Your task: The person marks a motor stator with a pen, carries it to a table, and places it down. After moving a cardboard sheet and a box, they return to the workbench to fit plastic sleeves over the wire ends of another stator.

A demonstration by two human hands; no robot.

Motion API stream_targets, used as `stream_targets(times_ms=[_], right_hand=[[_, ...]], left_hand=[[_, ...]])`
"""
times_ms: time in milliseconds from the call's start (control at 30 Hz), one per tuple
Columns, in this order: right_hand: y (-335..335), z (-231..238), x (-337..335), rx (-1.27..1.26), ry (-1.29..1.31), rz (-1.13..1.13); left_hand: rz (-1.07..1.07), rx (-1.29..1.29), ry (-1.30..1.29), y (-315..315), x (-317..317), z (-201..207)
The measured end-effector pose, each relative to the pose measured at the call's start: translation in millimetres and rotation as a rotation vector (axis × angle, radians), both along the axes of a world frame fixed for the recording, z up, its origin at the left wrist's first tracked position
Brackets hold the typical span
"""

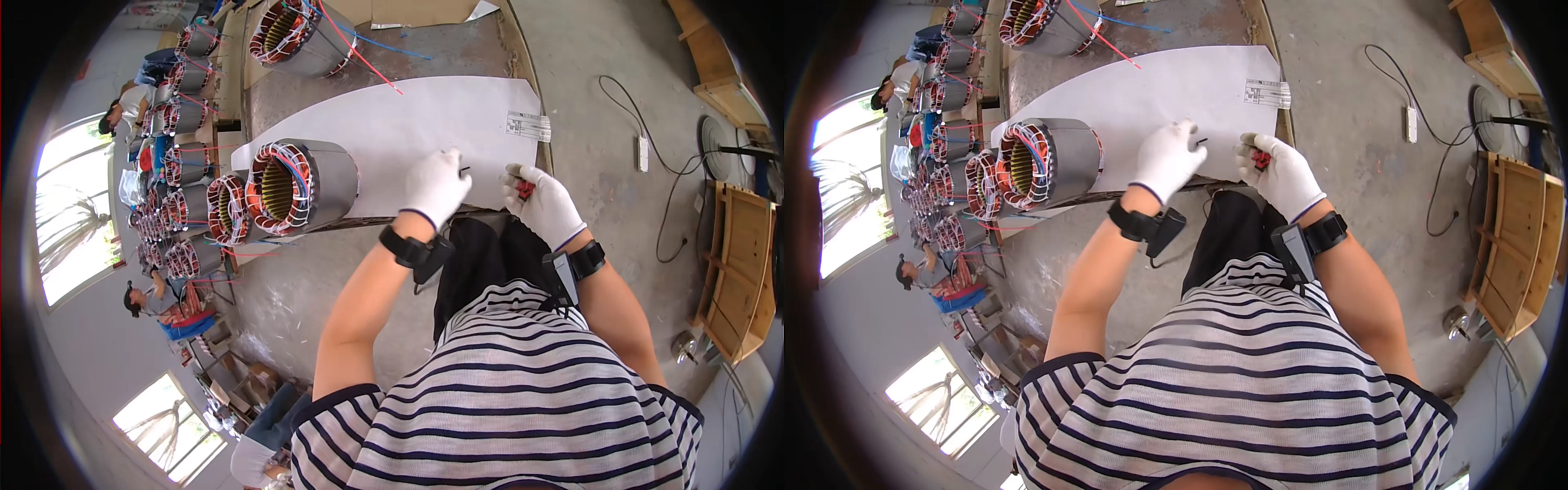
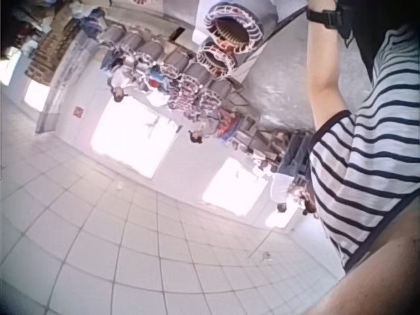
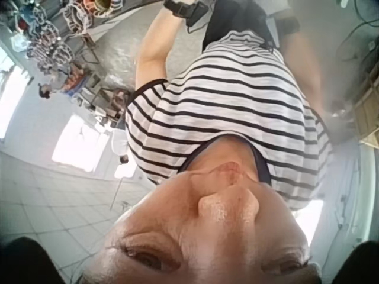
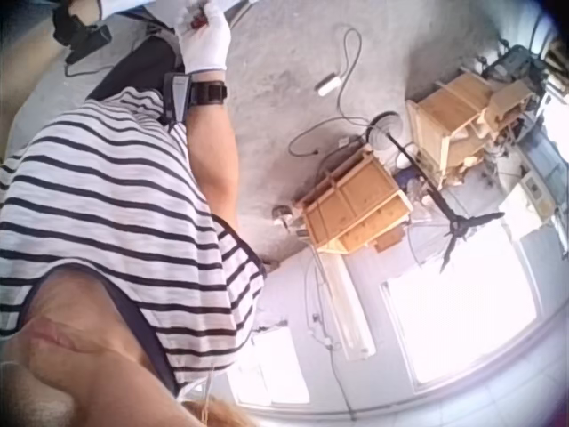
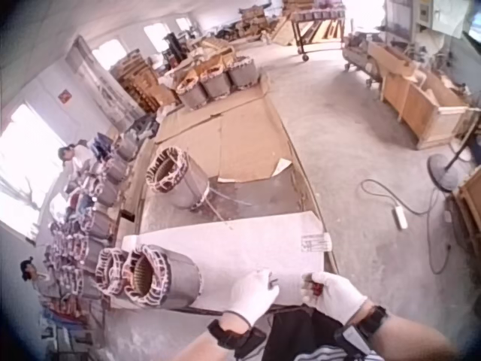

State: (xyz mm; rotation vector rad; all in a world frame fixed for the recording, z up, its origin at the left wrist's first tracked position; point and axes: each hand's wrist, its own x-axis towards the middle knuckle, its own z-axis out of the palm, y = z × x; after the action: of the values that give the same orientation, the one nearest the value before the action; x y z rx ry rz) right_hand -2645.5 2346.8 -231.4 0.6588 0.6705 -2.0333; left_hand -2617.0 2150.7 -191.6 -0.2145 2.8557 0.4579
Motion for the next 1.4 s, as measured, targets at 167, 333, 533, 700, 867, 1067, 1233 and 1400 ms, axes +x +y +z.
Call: stream_targets(times_ms=[167,333,533,700,867,1067,1233,1400], right_hand=[[8,22,20,0.06,0.117,0.157],[4,27,37,0.176,0.04,0.125],[-5,-3,52,-0.04,0.222,-0.081],[-5,27,72,-0.162,-0.024,-0.298],[2,14,108,-0.057,-0.057,-0.378],[-3,7,130,0.042,0.082,-0.403],[-3,12,113,0.266,0.222,-0.404],[-21,24,102,0.52,0.361,-0.198]], left_hand=[[-0.049,-0.133,-0.065,14,0,-18],[-0.121,-0.09,-0.047,12,-1,-16],[-0.302,0.626,-0.008,41,26,49],[-0.017,0.525,0.096,-7,36,20],[-0.327,0.226,0.247,10,37,-12],[-0.675,0.3,0.121,46,0,-9],[-0.923,0.018,-0.206,64,-26,7],[-0.827,0.103,-0.18,57,-26,30]])
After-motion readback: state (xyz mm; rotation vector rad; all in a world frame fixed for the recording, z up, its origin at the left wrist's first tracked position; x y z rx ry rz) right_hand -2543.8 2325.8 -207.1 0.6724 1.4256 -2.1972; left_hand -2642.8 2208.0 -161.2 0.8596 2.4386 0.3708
